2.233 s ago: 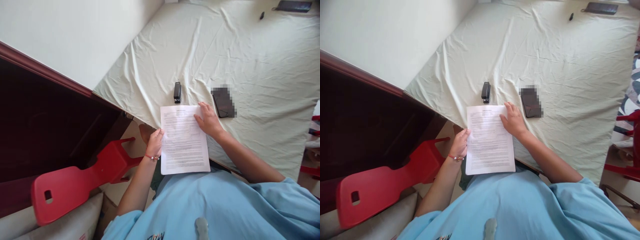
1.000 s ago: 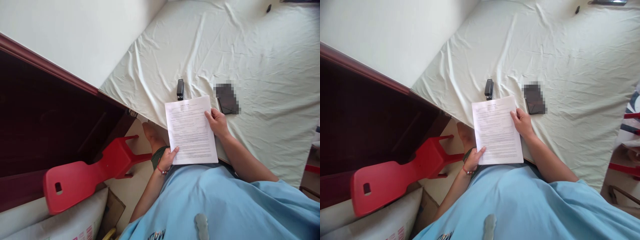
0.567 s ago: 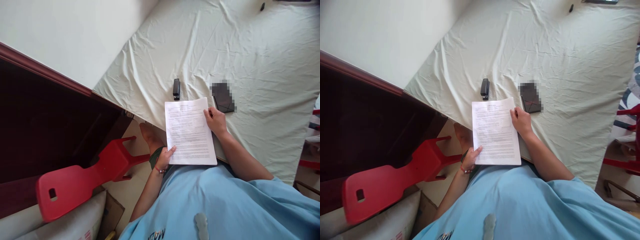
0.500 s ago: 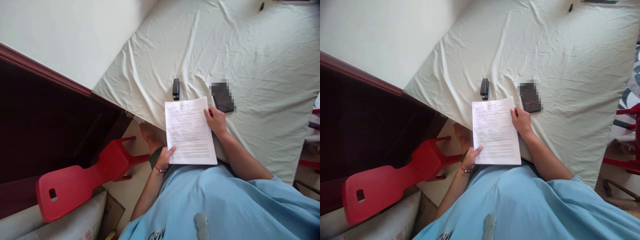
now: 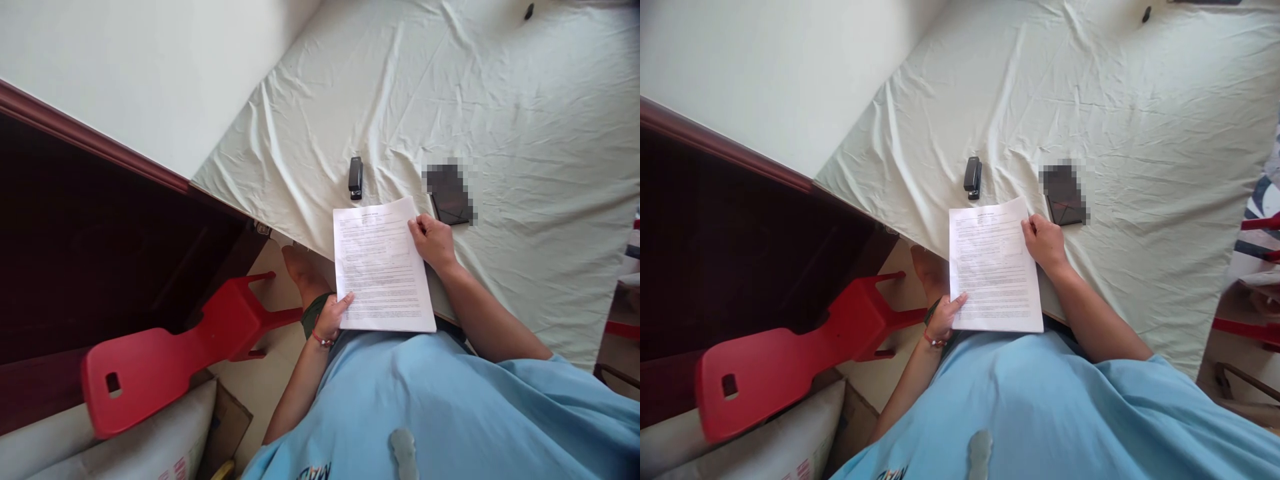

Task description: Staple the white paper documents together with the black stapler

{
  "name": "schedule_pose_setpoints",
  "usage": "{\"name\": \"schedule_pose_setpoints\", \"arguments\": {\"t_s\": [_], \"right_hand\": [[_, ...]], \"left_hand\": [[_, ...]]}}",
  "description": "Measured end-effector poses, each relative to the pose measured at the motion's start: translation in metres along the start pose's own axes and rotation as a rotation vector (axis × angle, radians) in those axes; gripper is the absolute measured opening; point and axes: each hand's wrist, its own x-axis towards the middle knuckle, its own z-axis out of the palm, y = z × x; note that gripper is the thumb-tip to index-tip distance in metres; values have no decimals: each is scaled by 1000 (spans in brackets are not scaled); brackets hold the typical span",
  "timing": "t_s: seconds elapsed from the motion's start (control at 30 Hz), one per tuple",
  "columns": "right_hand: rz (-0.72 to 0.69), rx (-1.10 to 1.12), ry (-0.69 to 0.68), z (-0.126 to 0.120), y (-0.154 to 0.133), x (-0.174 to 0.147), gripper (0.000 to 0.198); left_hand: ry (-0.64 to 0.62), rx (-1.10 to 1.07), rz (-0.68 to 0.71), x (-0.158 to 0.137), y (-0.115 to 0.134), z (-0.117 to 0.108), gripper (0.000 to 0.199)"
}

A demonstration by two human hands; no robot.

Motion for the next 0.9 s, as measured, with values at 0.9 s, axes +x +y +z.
{"name": "schedule_pose_setpoints", "arguments": {"t_s": [0.9], "right_hand": [[-3,-41,-7,1,0,1,33]], "left_hand": [[-11,2,-1,6,2,-5,57]]}}
